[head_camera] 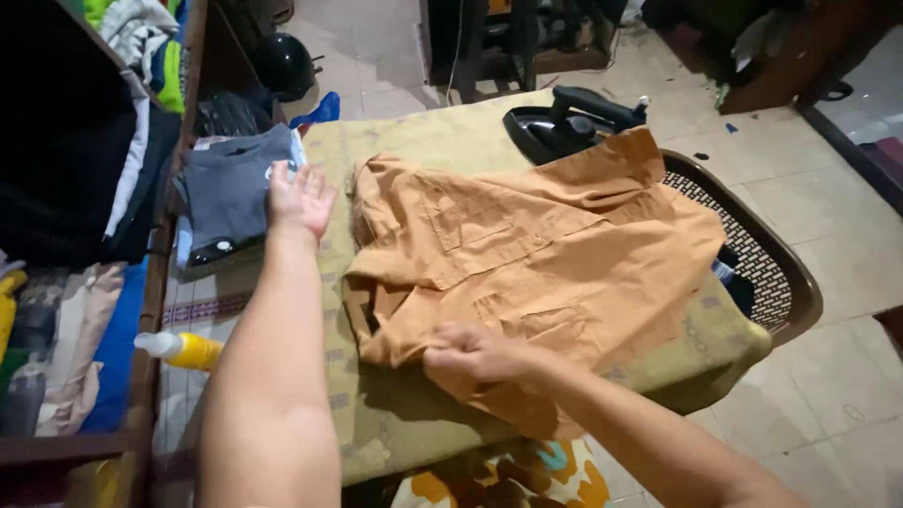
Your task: Ironing a tan short-sleeved shirt on a low ironing board.
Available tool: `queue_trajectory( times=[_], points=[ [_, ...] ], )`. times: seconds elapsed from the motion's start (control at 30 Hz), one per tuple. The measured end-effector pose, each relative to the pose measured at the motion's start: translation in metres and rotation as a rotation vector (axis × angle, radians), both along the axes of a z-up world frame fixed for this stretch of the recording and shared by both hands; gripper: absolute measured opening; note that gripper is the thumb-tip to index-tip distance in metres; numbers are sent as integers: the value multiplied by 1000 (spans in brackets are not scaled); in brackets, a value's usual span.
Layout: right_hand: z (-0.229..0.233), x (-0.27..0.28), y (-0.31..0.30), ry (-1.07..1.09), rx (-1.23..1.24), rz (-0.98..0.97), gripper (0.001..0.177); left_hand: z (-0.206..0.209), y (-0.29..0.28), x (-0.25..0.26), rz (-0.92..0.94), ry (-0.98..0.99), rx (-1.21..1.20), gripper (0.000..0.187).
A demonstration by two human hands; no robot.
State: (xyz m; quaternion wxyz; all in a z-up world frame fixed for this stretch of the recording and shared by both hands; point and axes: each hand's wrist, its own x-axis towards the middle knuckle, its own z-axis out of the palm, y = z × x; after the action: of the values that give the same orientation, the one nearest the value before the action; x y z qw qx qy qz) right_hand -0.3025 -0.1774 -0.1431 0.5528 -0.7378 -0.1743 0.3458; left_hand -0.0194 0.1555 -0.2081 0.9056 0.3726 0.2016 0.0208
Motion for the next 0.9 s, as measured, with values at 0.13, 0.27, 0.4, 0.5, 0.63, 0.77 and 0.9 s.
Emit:
queue_trajectory(
  times=[0.13,0.27,0.4,0.5,0.63,0.77,0.9],
  points=[
    [-18,10,30,-405,-14,343,50,3,-14,-69,-275,133,788,72],
    [-35,54,-19,-271,98,50,43,14,-36,-129,-468,214,1104,84],
    [-80,91,-107,-674,-351,-526,23,34,-51,-172,-543,403,1638,80],
    [-84,88,-148,-846,-490,-761,20,-18,-47,-165,-520,355,1691,59],
    [-82,78,-185,-833,-266,-1022,17,-45,-36,-145,-259,151,1844,20],
    [-57,55,-211,-956,-469,-1116,21,-3,1,-152,17,-19,2049,21],
    [-88,46,-237,-1076,-663,-1173,20,16,-7,-179,133,-14,2329,28]
  ],
)
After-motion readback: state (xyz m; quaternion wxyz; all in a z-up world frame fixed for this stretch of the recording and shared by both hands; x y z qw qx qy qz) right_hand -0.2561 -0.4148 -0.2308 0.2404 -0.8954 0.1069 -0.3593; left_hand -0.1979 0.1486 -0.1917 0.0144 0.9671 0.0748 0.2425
